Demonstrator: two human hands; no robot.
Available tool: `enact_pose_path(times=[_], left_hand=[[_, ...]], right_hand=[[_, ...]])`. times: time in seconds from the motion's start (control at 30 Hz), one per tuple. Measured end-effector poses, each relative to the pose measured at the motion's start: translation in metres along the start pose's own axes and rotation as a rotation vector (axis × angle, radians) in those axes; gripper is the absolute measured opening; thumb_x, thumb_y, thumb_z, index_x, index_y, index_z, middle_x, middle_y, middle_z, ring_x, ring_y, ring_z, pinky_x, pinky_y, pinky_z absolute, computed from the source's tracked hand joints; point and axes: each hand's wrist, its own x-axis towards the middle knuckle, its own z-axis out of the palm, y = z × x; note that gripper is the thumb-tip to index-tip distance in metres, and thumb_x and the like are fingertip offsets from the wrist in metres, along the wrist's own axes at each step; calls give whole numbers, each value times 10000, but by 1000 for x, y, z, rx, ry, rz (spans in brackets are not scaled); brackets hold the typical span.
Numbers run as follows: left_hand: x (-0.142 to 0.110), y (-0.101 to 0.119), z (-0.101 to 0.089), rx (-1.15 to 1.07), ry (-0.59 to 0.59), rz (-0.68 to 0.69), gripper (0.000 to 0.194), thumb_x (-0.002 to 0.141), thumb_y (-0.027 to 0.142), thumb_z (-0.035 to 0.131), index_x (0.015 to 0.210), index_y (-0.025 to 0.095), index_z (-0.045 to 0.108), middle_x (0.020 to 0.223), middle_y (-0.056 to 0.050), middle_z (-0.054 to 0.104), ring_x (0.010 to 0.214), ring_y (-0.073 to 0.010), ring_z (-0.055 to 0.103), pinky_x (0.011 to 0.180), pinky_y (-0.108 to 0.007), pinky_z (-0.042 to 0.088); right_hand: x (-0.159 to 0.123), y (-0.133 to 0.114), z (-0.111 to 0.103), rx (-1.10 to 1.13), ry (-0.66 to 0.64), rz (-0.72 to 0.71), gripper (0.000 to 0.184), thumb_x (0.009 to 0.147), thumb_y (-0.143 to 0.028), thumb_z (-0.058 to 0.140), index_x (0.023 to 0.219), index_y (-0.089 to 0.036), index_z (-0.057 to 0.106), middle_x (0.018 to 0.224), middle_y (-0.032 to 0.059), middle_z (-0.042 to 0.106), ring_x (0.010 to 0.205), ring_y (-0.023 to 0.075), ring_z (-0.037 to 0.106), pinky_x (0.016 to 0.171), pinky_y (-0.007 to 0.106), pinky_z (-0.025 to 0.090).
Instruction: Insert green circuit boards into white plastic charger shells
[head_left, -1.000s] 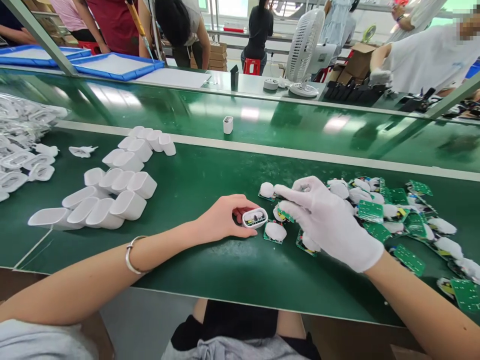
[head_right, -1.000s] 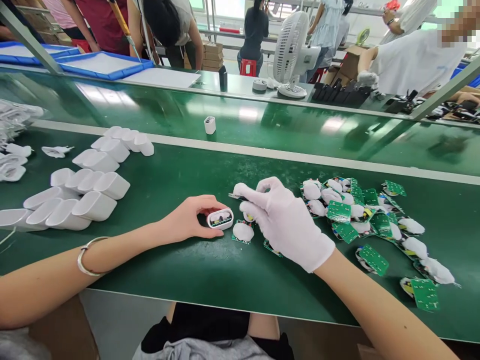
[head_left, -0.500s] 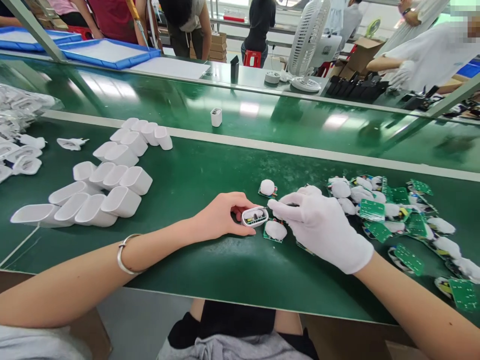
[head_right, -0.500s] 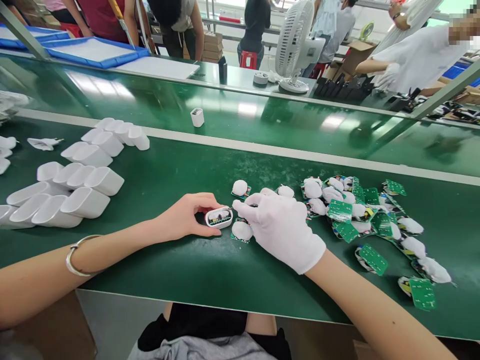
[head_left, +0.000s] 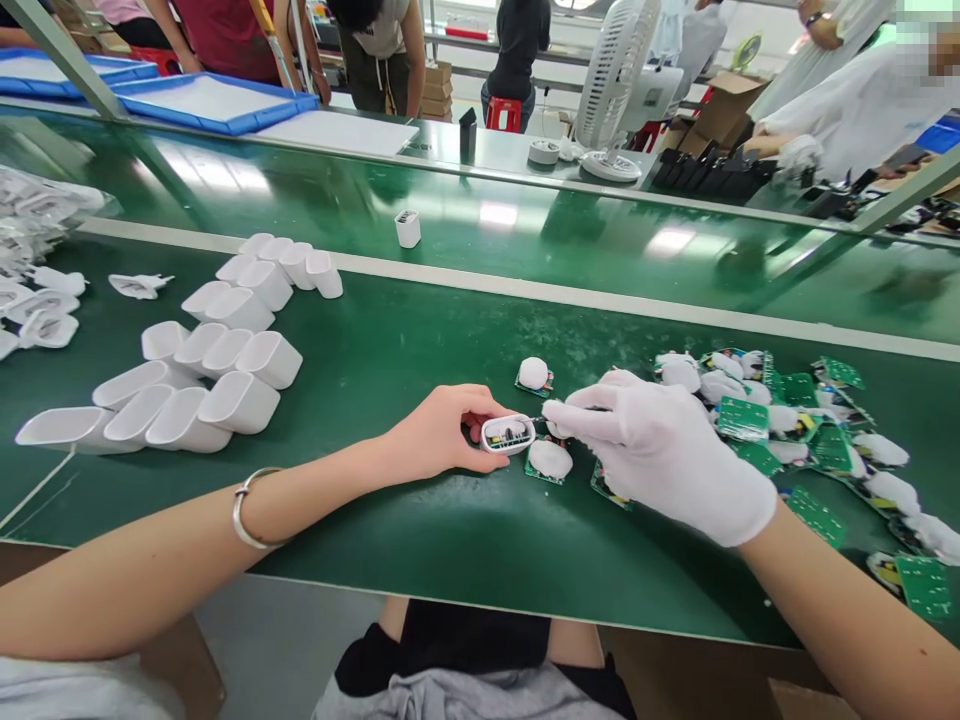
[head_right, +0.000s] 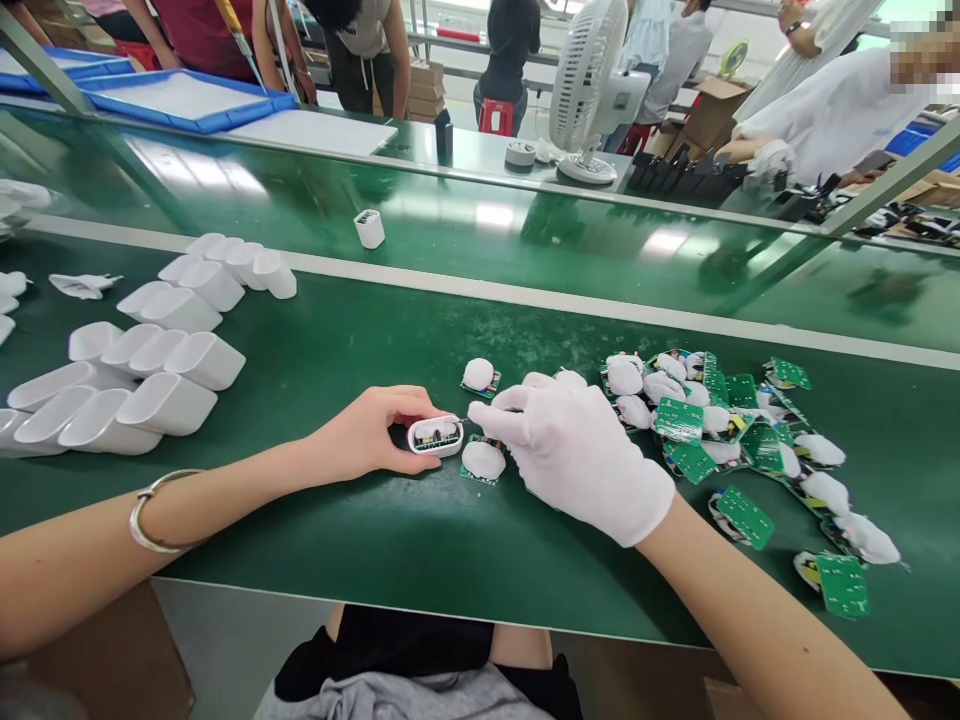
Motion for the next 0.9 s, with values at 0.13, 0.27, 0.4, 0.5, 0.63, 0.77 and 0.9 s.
enact_pose_path(times=[0.13,0.27,0.4,0.5,0.63,0.77,0.9], left_hand=[[0,0,0,0,1,-2,331,656,235,750,983,202,713,843,2,573,689,-109,540,635,-223,443],[-1,0,0,55,-1,27,309,664,231,744,971,213,719,812,11,564,663,-98,518,603,-211,422],[-1,1,0,57,16,19,295,669,222,735,963,225,722,817,14,570,663,-96,520,610,-210,423],[-1,1,0,43,4,9,300,666,228,737,966,220,720,832,9,576,668,-100,527,613,-213,428],[0,1,-1,41,3,16,304,663,230,739,967,214,720,826,5,573,674,-106,534,619,-218,432],[0,1,-1,39,4,17,296,665,228,736,961,213,721,825,5,574,667,-104,533,615,-219,426],[1,0,-1,33,0,24,298,664,234,734,960,204,716,824,1,568,674,-110,532,622,-224,437]], right_hand=[[1,-8,7,-68,-8,25,370,774,-24,433,943,-260,663,769,-18,680,640,149,435,544,295,154],[4,-14,10,-28,-1,17,346,799,-79,458,1014,-259,662,819,-3,685,645,149,442,524,293,137],[4,-14,6,-36,-80,64,332,816,-98,450,983,-282,671,787,-3,674,649,149,441,539,293,158],[4,-12,5,-18,-127,120,359,821,-98,443,1003,-312,667,817,-2,676,678,147,458,556,289,177],[3,-10,5,9,-120,99,365,818,-105,449,1024,-319,661,838,-5,682,693,149,465,559,290,175],[2,-9,5,-6,-74,111,333,823,-107,443,958,-304,674,795,-13,680,672,150,449,566,297,180],[6,-13,12,-20,-63,82,344,808,-99,463,998,-302,665,824,-18,683,667,143,449,577,302,188]])
